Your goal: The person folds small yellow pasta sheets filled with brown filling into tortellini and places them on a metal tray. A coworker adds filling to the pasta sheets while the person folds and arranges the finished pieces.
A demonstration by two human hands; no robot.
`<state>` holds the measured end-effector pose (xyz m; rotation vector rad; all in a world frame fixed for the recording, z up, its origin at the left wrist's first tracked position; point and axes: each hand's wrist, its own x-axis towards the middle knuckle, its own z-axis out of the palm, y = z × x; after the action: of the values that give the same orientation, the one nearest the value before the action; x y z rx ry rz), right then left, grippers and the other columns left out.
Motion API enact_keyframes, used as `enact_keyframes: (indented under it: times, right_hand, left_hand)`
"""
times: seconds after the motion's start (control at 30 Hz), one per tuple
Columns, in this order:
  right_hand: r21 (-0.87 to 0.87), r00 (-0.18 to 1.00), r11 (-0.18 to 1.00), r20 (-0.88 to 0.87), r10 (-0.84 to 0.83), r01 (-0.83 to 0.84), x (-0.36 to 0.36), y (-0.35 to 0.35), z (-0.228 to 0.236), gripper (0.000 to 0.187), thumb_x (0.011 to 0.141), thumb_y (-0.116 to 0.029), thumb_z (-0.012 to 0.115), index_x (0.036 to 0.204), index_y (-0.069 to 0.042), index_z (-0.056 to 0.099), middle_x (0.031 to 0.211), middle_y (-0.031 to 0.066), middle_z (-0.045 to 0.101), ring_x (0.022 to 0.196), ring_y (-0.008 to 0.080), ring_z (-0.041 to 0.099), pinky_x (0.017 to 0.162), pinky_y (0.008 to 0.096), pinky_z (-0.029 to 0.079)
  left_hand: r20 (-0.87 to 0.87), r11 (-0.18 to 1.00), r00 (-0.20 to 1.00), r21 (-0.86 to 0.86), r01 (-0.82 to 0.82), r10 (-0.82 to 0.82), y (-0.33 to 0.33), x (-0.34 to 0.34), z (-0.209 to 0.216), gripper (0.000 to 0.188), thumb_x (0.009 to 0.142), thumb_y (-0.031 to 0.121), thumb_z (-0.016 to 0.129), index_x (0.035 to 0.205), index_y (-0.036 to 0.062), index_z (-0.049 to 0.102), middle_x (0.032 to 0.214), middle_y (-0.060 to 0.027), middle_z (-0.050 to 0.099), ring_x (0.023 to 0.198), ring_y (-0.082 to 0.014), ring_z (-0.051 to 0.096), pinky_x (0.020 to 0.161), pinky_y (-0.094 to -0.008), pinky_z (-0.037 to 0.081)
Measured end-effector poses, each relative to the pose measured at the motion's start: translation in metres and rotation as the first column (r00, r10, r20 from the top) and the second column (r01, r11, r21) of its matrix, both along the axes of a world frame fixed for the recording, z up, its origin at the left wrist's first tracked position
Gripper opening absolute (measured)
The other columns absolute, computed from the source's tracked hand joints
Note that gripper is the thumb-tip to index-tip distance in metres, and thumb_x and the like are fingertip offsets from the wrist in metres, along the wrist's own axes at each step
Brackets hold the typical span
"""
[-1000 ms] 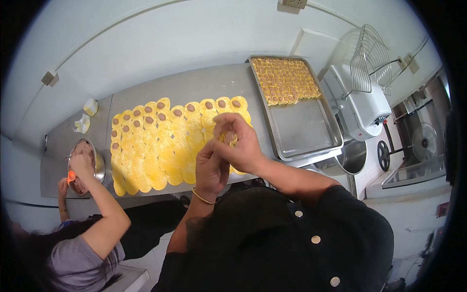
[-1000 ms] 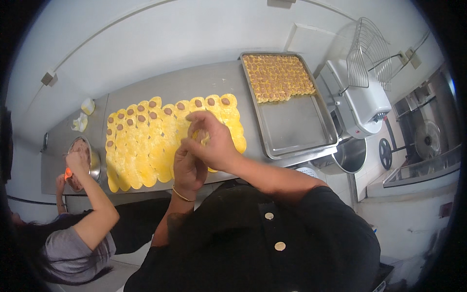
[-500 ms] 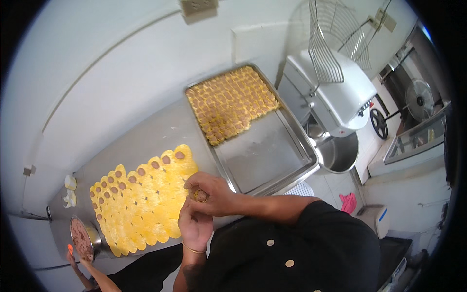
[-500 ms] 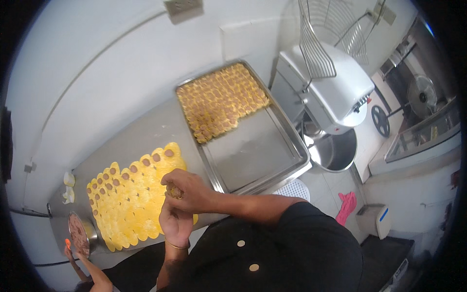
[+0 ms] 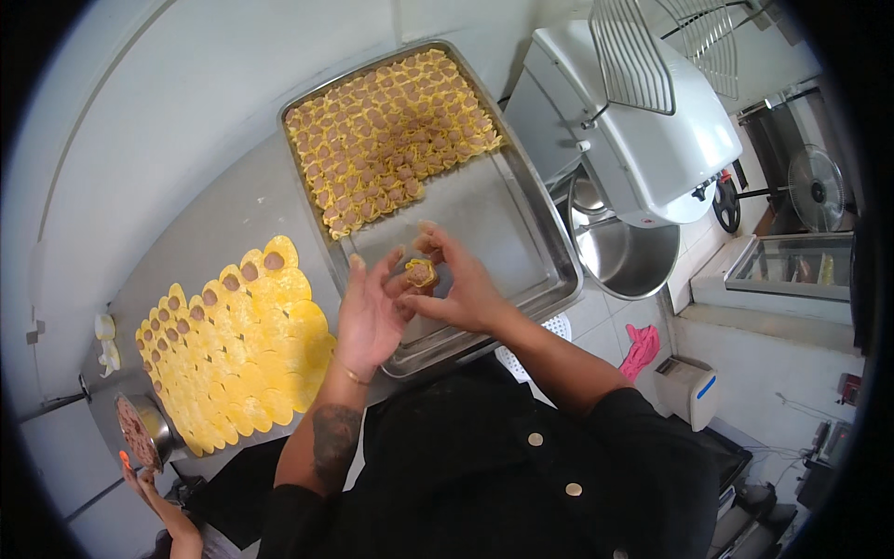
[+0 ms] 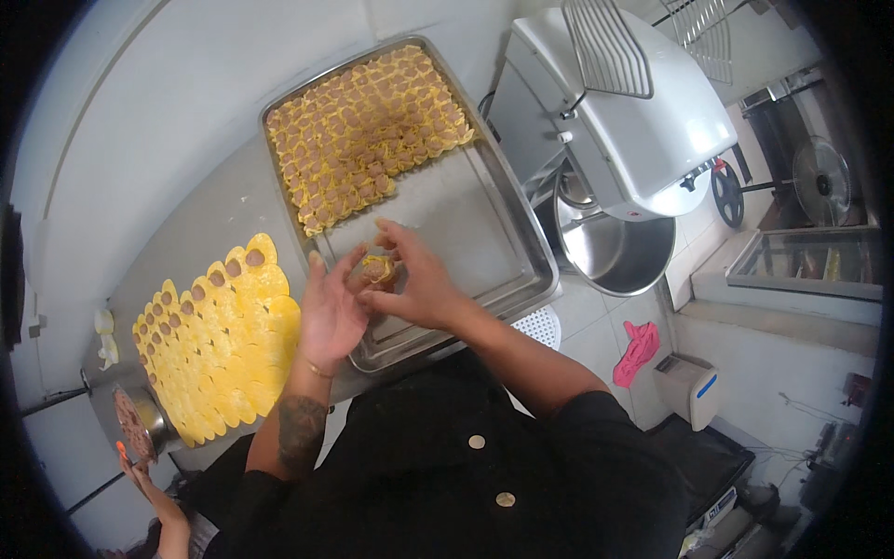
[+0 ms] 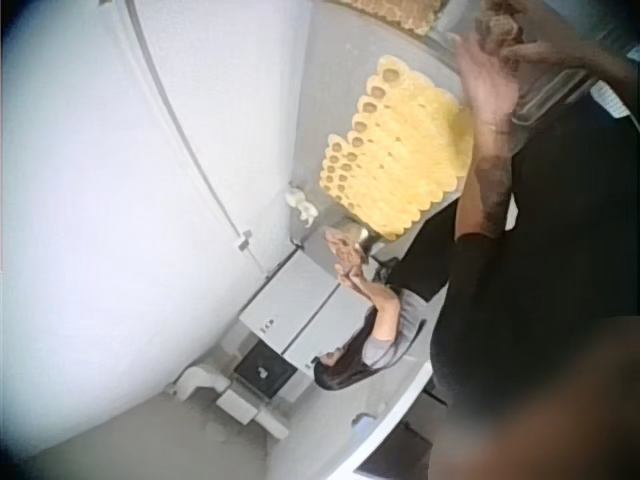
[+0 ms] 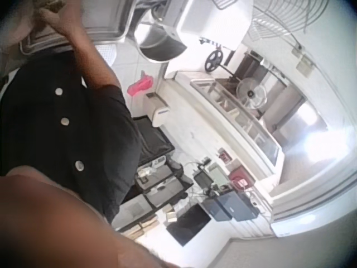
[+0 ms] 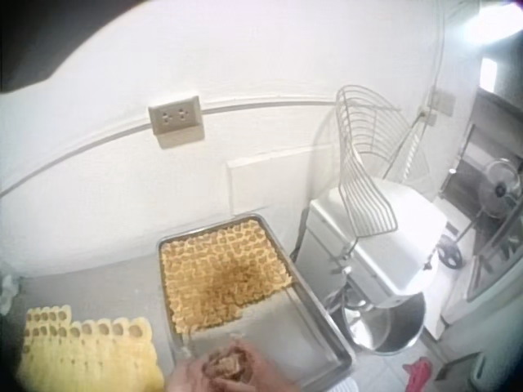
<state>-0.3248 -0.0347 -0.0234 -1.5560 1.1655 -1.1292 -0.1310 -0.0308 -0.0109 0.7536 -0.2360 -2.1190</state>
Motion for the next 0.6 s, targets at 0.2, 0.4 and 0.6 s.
enact_keyframes:
  times: [0.2, 0.4, 0.6]
  right_hand:
    - [0.041, 0.969, 0.999, -0.245, -0.015, 0.025, -0.050, -0.030, -0.027, 0.053, 0.080, -0.018, 0.083, 0.128, -0.005, 0.064, 0.117, 0.0148, 0.063, 0.103, 0.0317, 0.065, 0.088, 0.0413, 0.054]
    - [0.000, 0.927, 0.978, -0.320, -0.196, 0.207, -0.051, -0.082, -0.059, 0.036, 0.081, -0.018, 0.082, 0.112, -0.004, 0.072, 0.096, 0.0123, 0.069, 0.093, 0.0283, 0.066, 0.080, 0.0372, 0.054]
    - [-0.231, 0.759, 0.922, -0.523, -0.387, 0.311, -0.015, -0.128, -0.089, 0.033, 0.081, -0.018, 0.080, 0.109, -0.003, 0.073, 0.100, 0.0147, 0.072, 0.104, 0.0382, 0.063, 0.094, 0.0455, 0.049]
  left_hand:
    - [0.228, 0.992, 0.965, 0.023, 0.128, -0.130, -0.056, -0.044, -0.027, 0.083, 0.104, 0.068, 0.040, 0.159, 0.0064, 0.030, 0.125, -0.0186, 0.066, 0.111, -0.0269, 0.066, 0.100, -0.0394, 0.052]
    - [0.375, 0.993, 0.927, -0.098, 0.065, -0.024, -0.078, -0.045, -0.067, 0.062, 0.109, 0.048, 0.050, 0.154, 0.0062, 0.039, 0.118, -0.0134, 0.067, 0.108, -0.0251, 0.066, 0.098, -0.0372, 0.053]
    - [0.565, 0.989, 0.815, 0.013, 0.147, -0.129, -0.081, -0.042, -0.087, 0.040, 0.109, 0.026, 0.056, 0.142, 0.0025, 0.054, 0.115, -0.0112, 0.069, 0.095, -0.0206, 0.070, 0.084, -0.0334, 0.057]
